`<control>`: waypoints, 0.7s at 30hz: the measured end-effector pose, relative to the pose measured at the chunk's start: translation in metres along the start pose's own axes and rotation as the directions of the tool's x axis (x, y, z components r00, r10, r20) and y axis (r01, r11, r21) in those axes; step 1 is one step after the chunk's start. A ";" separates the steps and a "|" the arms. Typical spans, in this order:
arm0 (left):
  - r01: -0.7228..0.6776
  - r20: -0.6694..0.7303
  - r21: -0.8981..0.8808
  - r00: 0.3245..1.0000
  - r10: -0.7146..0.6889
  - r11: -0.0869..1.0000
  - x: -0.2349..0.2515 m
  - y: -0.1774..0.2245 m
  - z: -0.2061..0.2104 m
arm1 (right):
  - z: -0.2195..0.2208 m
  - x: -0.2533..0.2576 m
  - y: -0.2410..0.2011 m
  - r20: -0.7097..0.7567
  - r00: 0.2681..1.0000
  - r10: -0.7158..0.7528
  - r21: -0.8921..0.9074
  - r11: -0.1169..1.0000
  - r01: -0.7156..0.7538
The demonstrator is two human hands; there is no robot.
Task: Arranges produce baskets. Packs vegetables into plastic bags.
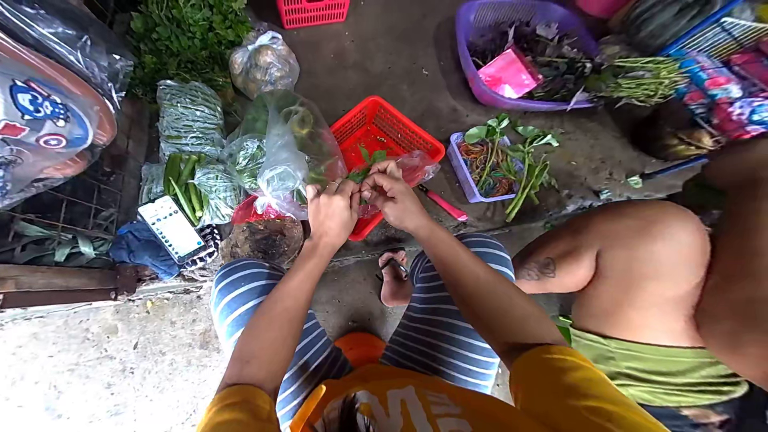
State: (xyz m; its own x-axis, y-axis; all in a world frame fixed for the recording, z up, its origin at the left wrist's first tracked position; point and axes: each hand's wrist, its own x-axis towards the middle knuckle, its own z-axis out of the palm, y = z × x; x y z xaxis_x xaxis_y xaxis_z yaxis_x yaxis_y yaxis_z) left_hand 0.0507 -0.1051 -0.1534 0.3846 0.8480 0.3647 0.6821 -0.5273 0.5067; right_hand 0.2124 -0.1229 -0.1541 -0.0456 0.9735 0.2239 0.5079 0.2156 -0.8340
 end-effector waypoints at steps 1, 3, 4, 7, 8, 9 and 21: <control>0.002 0.000 -0.007 1.000 -0.002 1.000 -0.001 0.001 0.000 | -0.001 -0.001 0.001 0.004 1.000 0.003 0.022 1.000 -0.003; 0.022 0.009 -0.052 1.000 -0.022 0.998 -0.001 0.002 -0.002 | -0.002 -0.002 0.003 0.008 1.000 -0.001 0.069 0.998 0.001; 0.048 0.034 -0.100 0.998 -0.045 0.994 -0.001 0.003 -0.005 | -0.002 -0.002 0.004 0.009 1.000 0.000 0.094 0.996 -0.001; 0.135 0.125 -0.259 0.986 -0.106 0.956 0.002 -0.002 -0.009 | -0.004 -0.001 0.004 -0.008 1.000 0.022 0.105 0.994 -0.021; 0.156 0.152 -0.288 0.982 -0.116 0.945 0.002 -0.003 -0.009 | -0.004 0.000 0.002 -0.027 0.999 0.021 0.075 0.997 -0.019; 0.169 0.169 -0.302 0.978 -0.121 0.938 0.002 -0.004 -0.009 | -0.006 0.001 -0.002 -0.060 0.998 0.016 0.035 0.999 -0.014; 0.300 0.230 -0.667 0.954 -0.195 0.682 -0.016 -0.013 -0.042 | -0.051 0.034 0.008 -0.252 0.955 0.159 -0.443 0.858 -0.260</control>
State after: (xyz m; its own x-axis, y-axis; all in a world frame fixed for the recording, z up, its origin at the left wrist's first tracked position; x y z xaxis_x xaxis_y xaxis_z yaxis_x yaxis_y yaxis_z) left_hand 0.0094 -0.1141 -0.1336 0.3769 0.9236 0.0699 0.1652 -0.1412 0.9761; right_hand 0.2583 -0.0916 -0.1273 0.2537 0.9446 0.2082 0.8286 -0.1012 -0.5505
